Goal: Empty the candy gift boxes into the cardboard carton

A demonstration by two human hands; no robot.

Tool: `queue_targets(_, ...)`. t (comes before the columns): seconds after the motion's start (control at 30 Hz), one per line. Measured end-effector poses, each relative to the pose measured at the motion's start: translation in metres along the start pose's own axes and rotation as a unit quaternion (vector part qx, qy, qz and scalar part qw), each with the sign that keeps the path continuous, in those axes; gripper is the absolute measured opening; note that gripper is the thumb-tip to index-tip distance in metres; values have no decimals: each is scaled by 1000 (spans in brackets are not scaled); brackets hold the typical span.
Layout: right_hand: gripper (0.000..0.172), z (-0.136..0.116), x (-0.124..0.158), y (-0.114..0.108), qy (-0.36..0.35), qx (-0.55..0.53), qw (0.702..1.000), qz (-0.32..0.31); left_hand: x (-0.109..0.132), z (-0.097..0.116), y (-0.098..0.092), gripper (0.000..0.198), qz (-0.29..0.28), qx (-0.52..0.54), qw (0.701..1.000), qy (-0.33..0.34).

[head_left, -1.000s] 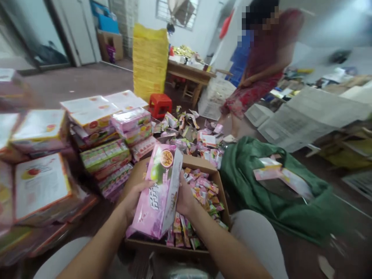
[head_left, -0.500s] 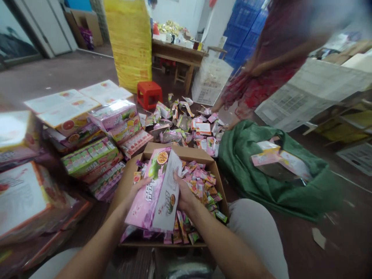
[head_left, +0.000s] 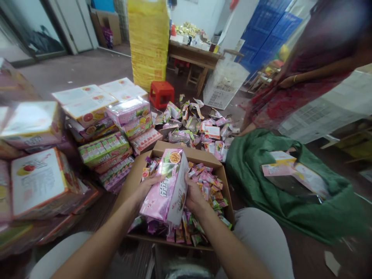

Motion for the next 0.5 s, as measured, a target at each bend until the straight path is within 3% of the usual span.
queue_targets(0.27, 20, 7, -15, -7, -38, 20, 994, 99, 17, -7, 14, 39, -8, -81, 993, 79)
queue_targets(0.4, 25, 9, -14, -3, -32, 21, 997, 73, 19, -5, 15, 38, -50, -125, 981, 137)
queue_targets(0.5, 35, 11, -6, 8, -33, 49, 997, 40, 19, -6, 15, 35, -86, -136, 978, 133)
Point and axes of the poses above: each hand's wrist, its own x-axis away from the middle knuckle, its own y-axis out of the palm, z = x × y, the point moved 1 cm from there along -x, towards the middle knuckle, and after that the axes turned 10 degrees about x, right-handed, at the moved point
